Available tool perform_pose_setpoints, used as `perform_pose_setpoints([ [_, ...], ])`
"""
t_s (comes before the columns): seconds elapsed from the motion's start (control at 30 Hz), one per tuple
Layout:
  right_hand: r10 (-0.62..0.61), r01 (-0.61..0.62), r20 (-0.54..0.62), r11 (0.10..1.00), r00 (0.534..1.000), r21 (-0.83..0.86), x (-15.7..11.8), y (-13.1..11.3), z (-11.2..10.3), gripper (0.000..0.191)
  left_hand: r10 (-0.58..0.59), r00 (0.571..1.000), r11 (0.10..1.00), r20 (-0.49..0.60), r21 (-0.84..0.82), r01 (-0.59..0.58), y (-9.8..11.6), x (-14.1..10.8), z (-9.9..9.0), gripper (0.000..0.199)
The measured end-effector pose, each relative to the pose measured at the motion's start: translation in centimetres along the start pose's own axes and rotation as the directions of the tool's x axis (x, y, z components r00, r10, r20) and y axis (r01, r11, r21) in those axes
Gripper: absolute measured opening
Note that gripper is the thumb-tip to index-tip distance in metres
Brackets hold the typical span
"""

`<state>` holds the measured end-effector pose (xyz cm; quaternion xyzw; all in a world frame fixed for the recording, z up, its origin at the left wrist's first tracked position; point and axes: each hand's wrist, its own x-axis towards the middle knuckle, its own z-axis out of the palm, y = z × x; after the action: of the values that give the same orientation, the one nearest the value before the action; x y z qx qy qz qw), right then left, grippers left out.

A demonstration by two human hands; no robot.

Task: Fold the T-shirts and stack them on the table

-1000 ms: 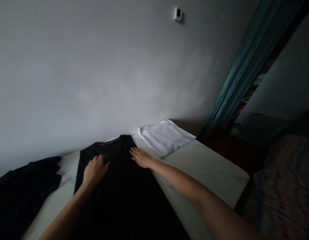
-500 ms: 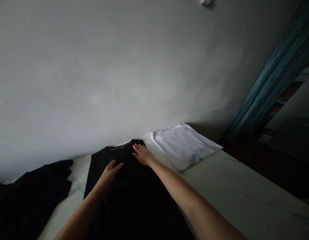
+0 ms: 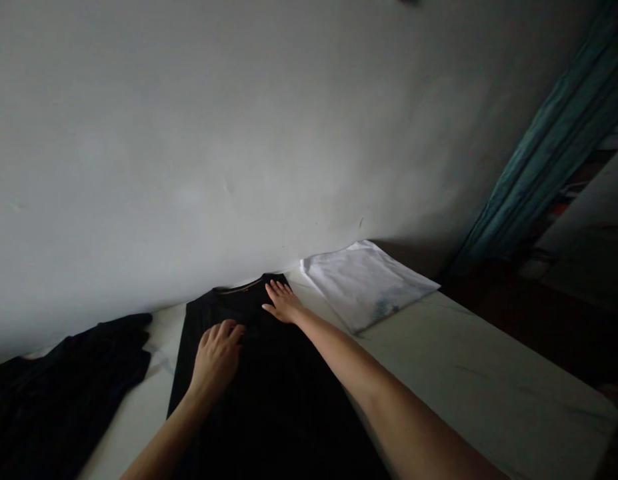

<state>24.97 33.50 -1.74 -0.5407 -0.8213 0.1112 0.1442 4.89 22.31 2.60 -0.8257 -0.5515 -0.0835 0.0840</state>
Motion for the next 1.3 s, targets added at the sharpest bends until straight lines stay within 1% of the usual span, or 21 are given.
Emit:
perform_pose_setpoints([
  [0.07,-0.027,0.028,-0.086,1.0,0.996,0.011,-1.4,-1.0,-0.2,0.06,0.168,0.985,0.982,0.034,-0.091,-0.164,0.9,-1.2,0.2,0.032],
  [0.13,-0.094,0.1,-0.155,0.995,0.983,0.029,-3.8,-2.3,-0.5,0.042,0.266,0.959,0.958,0.103,-0.141,-0.25,1.6,-2.4,0.4,0.038],
  [0.17,-0.149,0.157,-0.166,0.987,0.975,0.035,-5.3,-3.0,-0.6,0.033,0.286,0.949,0.953,0.13,-0.141,-0.268,1.9,-2.9,0.5,0.041],
  [0.23,-0.277,0.283,-0.147,0.959,0.95,0.02,-8.5,-4.3,-1.0,0.022,0.294,0.943,0.954,0.154,-0.114,-0.279,2.4,-3.5,0.4,0.046],
  [0.27,-0.336,0.338,-0.123,0.941,0.934,-0.006,-9.9,-4.9,-1.2,0.02,0.294,0.943,0.954,0.157,-0.097,-0.282,2.6,-3.6,0.4,0.045],
  [0.33,-0.401,0.396,-0.065,0.915,0.914,-0.077,-12.3,-5.8,-1.6,0.025,0.299,0.941,0.954,0.159,-0.062,-0.292,2.8,-3.6,0.3,0.04],
  [0.4,-0.377,0.37,-0.029,0.92,0.926,-0.131,-13.7,-6.4,-1.9,0.031,0.287,0.944,0.958,0.161,-0.026,-0.286,3.0,-3.2,0.1,0.034],
  [0.47,-0.332,0.325,-0.02,0.934,0.943,-0.149,-14.2,-6.7,-2.1,0.033,0.25,0.955,0.968,0.157,-0.009,-0.252,3.1,-2.8,0.0,0.029],
  [0.6,-0.325,0.32,-0.016,0.937,0.945,-0.142,-14.5,-6.6,-1.9,0.043,0.175,0.977,0.983,0.121,-0.074,-0.167,3.0,-2.6,-0.5,0.024],
  [0.63,-0.326,0.321,-0.016,0.936,0.945,-0.145,-14.6,-6.5,-1.8,0.042,0.174,0.977,0.982,0.121,-0.101,-0.162,2.9,-2.6,-0.7,0.023],
  [0.73,-0.332,0.324,-0.031,0.935,0.943,-0.147,-14.9,-6.1,-1.4,0.027,0.177,0.976,0.97,0.127,-0.191,-0.151,2.4,-2.5,-1.2,0.016],
  [0.8,-0.337,0.329,-0.069,0.939,0.939,-0.105,-14.7,-5.9,-1.3,0.023,0.123,0.99,0.97,0.076,-0.219,-0.103,1.7,-2.1,-1.2,0.013],
  [0.87,-0.31,0.309,-0.126,0.951,0.942,-0.028,-13.8,-5.6,-1.4,0.023,0.028,0.999,0.983,-0.028,-0.179,-0.032,0.7,-1.3,-0.8,0.017],
  [0.93,-0.213,0.222,-0.164,0.974,0.963,0.039,-12.0,-5.2,-1.6,0.026,-0.018,0.992,0.994,-0.128,-0.111,0.004,-0.3,-0.3,0.3,0.024],
  [1.0,-0.096,0.108,-0.171,0.992,0.981,0.062,-9.6,-4.6,-1.8,0.031,0.021,0.985,0.998,-0.171,-0.056,-0.031,-1.3,0.7,2.0,0.031],
  [1.07,-0.02,0.029,-0.171,0.998,0.985,0.048,-7.0,-3.8,-1.9,0.037,0.106,0.979,0.994,-0.172,-0.019,-0.111,-2.1,1.3,4.0,0.038],
  [1.13,0.014,-0.01,-0.15,1.0,0.989,0.025,-4.7,-2.9,-1.7,0.047,0.175,0.973,0.984,-0.149,0.002,-0.177,-2.7,1.5,6.2,0.048],
  [1.23,0.069,-0.07,-0.079,0.997,0.994,-0.008,-2.1,-1.5,-1.1,0.06,0.185,0.977,0.982,-0.107,-0.007,-0.186,-3.4,1.1,9.0,0.057],
  [1.3,0.104,-0.105,-0.044,0.994,0.994,-0.022,-1.1,-0.7,-0.5,0.062,0.16,0.983,0.987,-0.091,-0.017,-0.162,-3.6,0.8,10.2,0.059],
])
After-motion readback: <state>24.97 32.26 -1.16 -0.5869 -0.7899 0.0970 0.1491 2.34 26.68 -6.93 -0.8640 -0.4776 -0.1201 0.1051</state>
